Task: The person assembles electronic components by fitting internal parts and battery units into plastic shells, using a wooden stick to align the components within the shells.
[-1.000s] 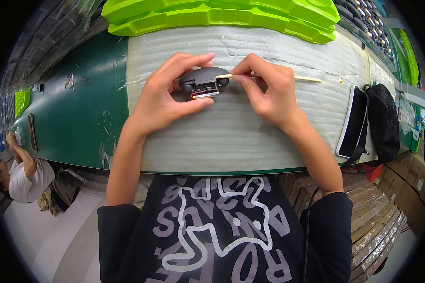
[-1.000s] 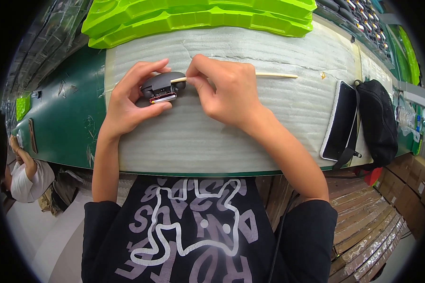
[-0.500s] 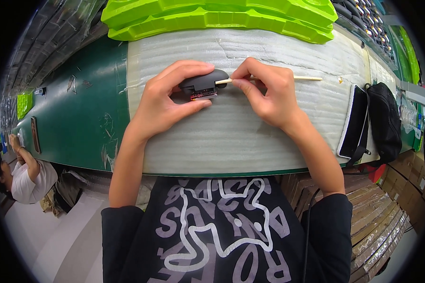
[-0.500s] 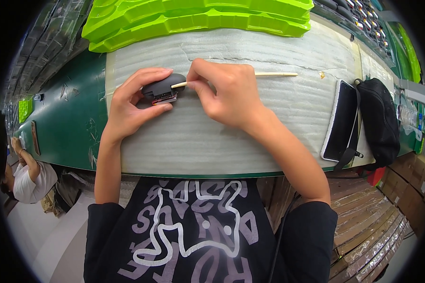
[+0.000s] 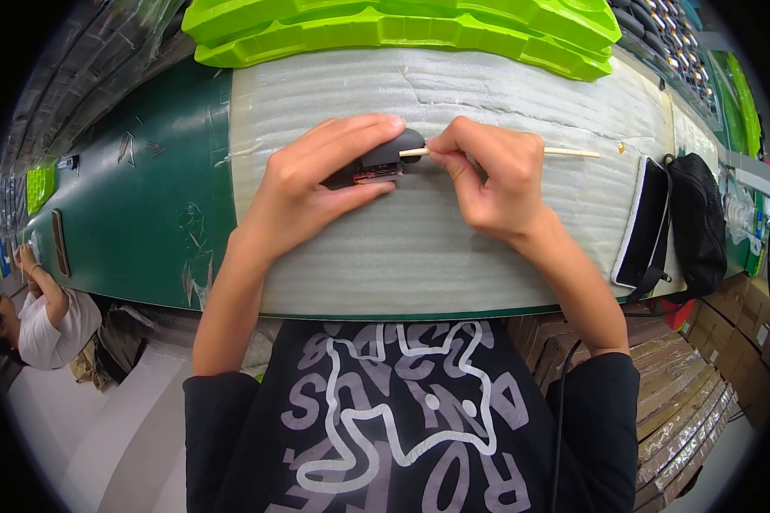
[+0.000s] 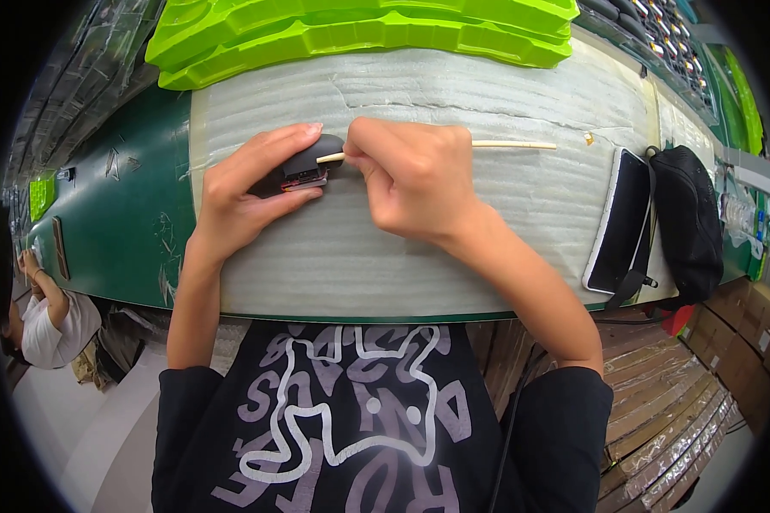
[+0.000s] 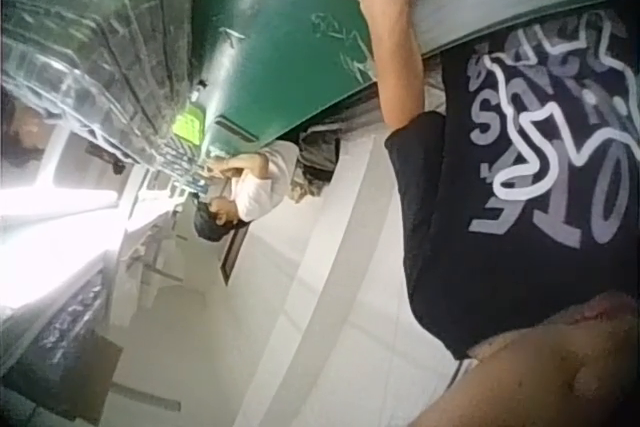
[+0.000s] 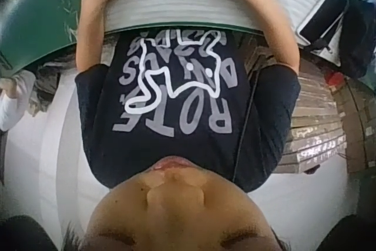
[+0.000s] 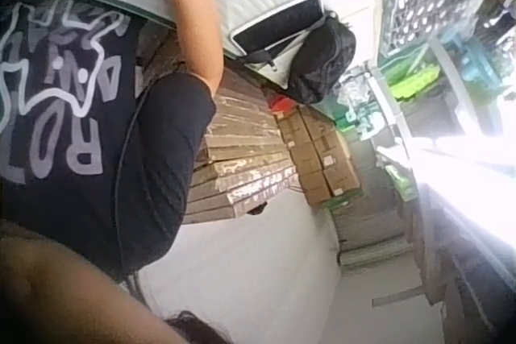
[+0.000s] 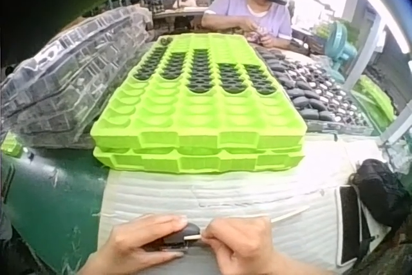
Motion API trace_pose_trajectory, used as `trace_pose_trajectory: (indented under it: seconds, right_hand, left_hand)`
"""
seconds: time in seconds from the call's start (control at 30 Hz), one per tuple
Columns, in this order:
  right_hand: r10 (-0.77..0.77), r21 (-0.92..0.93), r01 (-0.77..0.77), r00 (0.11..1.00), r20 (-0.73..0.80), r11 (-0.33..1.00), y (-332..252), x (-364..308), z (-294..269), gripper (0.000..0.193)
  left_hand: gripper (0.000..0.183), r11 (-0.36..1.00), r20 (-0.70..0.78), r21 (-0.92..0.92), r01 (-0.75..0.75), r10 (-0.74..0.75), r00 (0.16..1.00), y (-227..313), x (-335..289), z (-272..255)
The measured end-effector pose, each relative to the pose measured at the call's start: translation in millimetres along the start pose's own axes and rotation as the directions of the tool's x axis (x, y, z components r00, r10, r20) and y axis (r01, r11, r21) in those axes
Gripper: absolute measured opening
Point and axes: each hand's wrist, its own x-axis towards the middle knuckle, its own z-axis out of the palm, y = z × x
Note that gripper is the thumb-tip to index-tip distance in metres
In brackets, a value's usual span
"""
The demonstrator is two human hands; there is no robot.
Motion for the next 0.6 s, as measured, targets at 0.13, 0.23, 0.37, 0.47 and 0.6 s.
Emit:
trace_pose_trajectory:
  seconds: [0.13, 0.23, 0.37, 0.47, 0.6]
  right_hand:
    - [0.033, 0.032, -0.034, 0.999, 0.027, 0.999, 0, 4, -2, 0.011]
    - [0.073, 0.053, -0.075, 0.996, 0.051, 0.996, -1, 5, -7, 0.010]
    - [0.123, 0.081, -0.127, 0.991, 0.053, 0.989, 0, 5, -12, 0.010]
    - [0.099, 0.104, -0.106, 0.993, 0.071, 0.989, -2, 5, -10, 0.010]
    - [0.118, 0.058, -0.126, 0.986, 0.121, 0.990, -3, 5, -11, 0.009]
  left_hand:
    - [0.052, 0.983, -0.003, -0.127, 0.129, -0.130, 0.991, -2, -1, 0]
    - [0.051, 0.982, 0.003, -0.147, 0.116, -0.117, 0.993, -5, -1, -1]
    - [0.048, 0.981, -0.037, -0.163, 0.101, -0.109, 0.993, -3, 1, 2]
    - [0.048, 0.982, -0.050, -0.169, 0.088, -0.097, 0.994, -5, 0, 2]
    - [0.048, 0.983, -0.060, -0.164, 0.077, -0.088, 0.994, -5, 0, 3]
